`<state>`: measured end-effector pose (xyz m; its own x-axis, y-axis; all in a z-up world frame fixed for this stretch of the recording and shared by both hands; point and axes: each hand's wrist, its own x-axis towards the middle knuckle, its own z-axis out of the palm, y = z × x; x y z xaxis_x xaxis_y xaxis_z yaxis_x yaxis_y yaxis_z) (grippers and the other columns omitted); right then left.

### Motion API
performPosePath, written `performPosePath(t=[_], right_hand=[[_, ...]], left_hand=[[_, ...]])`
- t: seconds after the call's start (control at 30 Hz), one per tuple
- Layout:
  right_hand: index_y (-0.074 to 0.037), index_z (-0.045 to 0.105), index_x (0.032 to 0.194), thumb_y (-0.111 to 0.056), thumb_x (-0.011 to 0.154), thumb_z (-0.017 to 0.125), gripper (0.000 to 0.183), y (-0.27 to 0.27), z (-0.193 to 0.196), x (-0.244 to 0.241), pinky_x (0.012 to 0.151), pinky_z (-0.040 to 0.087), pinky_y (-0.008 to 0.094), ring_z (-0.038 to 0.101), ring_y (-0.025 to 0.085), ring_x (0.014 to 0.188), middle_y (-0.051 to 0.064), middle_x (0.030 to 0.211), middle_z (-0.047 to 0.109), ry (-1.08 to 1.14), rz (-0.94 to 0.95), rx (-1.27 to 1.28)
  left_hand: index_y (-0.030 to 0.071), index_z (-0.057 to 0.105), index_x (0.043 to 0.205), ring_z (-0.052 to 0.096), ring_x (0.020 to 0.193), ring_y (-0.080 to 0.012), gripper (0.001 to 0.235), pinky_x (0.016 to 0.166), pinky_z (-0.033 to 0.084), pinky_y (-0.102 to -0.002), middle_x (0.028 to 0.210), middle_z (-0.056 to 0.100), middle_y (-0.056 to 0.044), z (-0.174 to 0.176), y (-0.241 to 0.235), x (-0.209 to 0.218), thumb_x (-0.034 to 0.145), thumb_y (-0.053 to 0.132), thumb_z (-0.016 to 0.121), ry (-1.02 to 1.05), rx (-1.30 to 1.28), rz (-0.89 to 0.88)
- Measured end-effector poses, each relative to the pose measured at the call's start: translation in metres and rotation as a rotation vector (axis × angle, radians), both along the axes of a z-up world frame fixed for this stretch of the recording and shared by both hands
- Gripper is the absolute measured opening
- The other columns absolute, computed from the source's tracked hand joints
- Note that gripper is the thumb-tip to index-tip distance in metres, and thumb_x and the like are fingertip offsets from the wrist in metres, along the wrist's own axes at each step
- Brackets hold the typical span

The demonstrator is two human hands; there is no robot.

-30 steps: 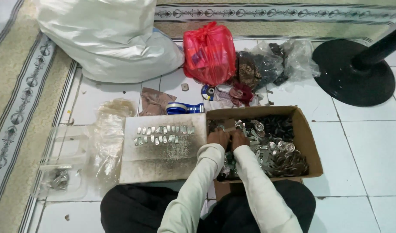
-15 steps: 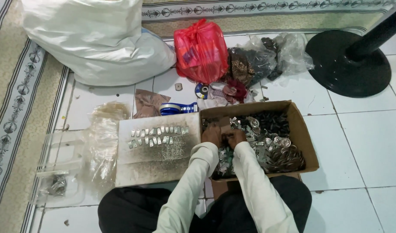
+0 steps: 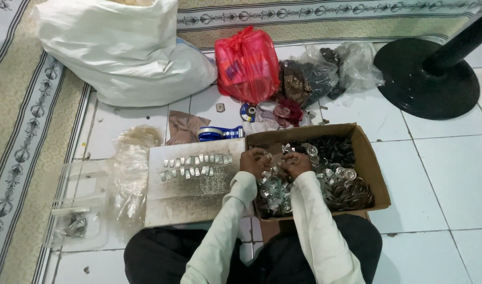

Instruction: The person sits on the floor and sorts small metal parts from a cardboard box onto a white board, arranging them in rows. The person handles the parts by hand and places them in neat lines on the board.

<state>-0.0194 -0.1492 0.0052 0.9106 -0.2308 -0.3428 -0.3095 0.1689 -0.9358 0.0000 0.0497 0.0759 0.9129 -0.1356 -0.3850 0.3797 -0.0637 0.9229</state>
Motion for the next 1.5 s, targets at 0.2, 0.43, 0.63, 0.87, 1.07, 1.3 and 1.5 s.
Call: performPosePath(t=[0.2,0.43,0.63,0.87,1.07,1.3,1.5], right_hand=[[-0.002,0.076,0.118,-0.008,0.085,0.084,0.034,0.024,0.06,-0.011,0.067,0.068,0.042,0.076,0.031,0.078,0.027,0.091,0.074,-0.004,0.031,-0.019],[0.005,0.072,0.115,-0.006,0.083,0.086,0.036,0.05,0.093,-0.023,0.066,0.069,0.043,0.073,0.028,0.073,0.021,0.084,0.072,0.005,0.031,0.077],[0.003,0.076,0.106,-0.011,0.082,0.089,0.031,0.069,0.085,-0.017,0.062,0.07,0.044,0.073,0.027,0.07,0.018,0.081,0.069,-0.038,0.115,0.004],[0.005,0.072,0.104,-0.011,0.094,0.073,0.019,0.129,0.125,-0.035,0.054,0.066,0.037,0.067,0.023,0.067,0.019,0.08,0.066,-0.112,0.181,-0.121],[0.008,0.07,0.103,-0.006,0.091,0.073,0.019,0.185,0.101,-0.035,0.048,0.063,0.035,0.069,0.023,0.059,0.021,0.074,0.068,-0.175,0.283,-0.299],[-0.001,0.074,0.1,-0.008,0.087,0.075,0.015,0.212,0.046,-0.009,0.055,0.062,0.037,0.074,0.024,0.068,0.017,0.078,0.076,-0.139,0.231,-0.516],[-0.014,0.079,0.101,-0.015,0.086,0.076,0.015,0.227,0.063,-0.005,0.067,0.062,0.043,0.077,0.03,0.079,0.011,0.082,0.08,-0.109,0.227,-0.653]], left_hand=[[0.0,0.07,0.121,0.076,0.08,-0.0297,0.037,0.061,0.066,-0.039,0.106,0.076,-0.022,0.021,0.004,-0.011,0.09,0.016,0.08,0.011,-0.13,0.097],[-0.002,0.072,0.119,0.075,0.071,-0.0192,0.044,0.057,0.064,-0.029,0.098,0.078,-0.019,0.014,0.009,-0.014,0.084,0.018,0.088,-0.013,-0.176,0.125],[-0.005,0.072,0.118,0.076,0.071,-0.0226,0.04,0.06,0.066,-0.033,0.099,0.077,-0.026,0.041,0.039,-0.04,0.086,0.014,0.088,0.028,-0.276,0.141],[0.005,0.075,0.117,0.075,0.093,-0.0319,0.021,0.078,0.064,-0.043,0.106,0.075,-0.019,-0.014,0.108,-0.041,0.098,0.012,0.067,-0.224,-0.003,0.137],[0.018,0.083,0.105,0.077,0.091,-0.0299,0.017,0.077,0.062,-0.041,0.093,0.08,-0.011,-0.042,0.15,-0.037,0.089,0.017,0.076,-0.259,0.423,0.242],[0.015,0.083,0.105,0.077,0.095,-0.0322,0.02,0.079,0.063,-0.042,0.092,0.08,-0.011,-0.028,0.153,-0.026,0.085,0.021,0.082,-0.16,0.58,0.24],[0.015,0.083,0.098,0.077,0.092,-0.0342,0.015,0.079,0.063,-0.045,0.088,0.08,-0.012,-0.018,0.15,-0.025,0.084,0.02,0.079,-0.166,0.685,0.227]])
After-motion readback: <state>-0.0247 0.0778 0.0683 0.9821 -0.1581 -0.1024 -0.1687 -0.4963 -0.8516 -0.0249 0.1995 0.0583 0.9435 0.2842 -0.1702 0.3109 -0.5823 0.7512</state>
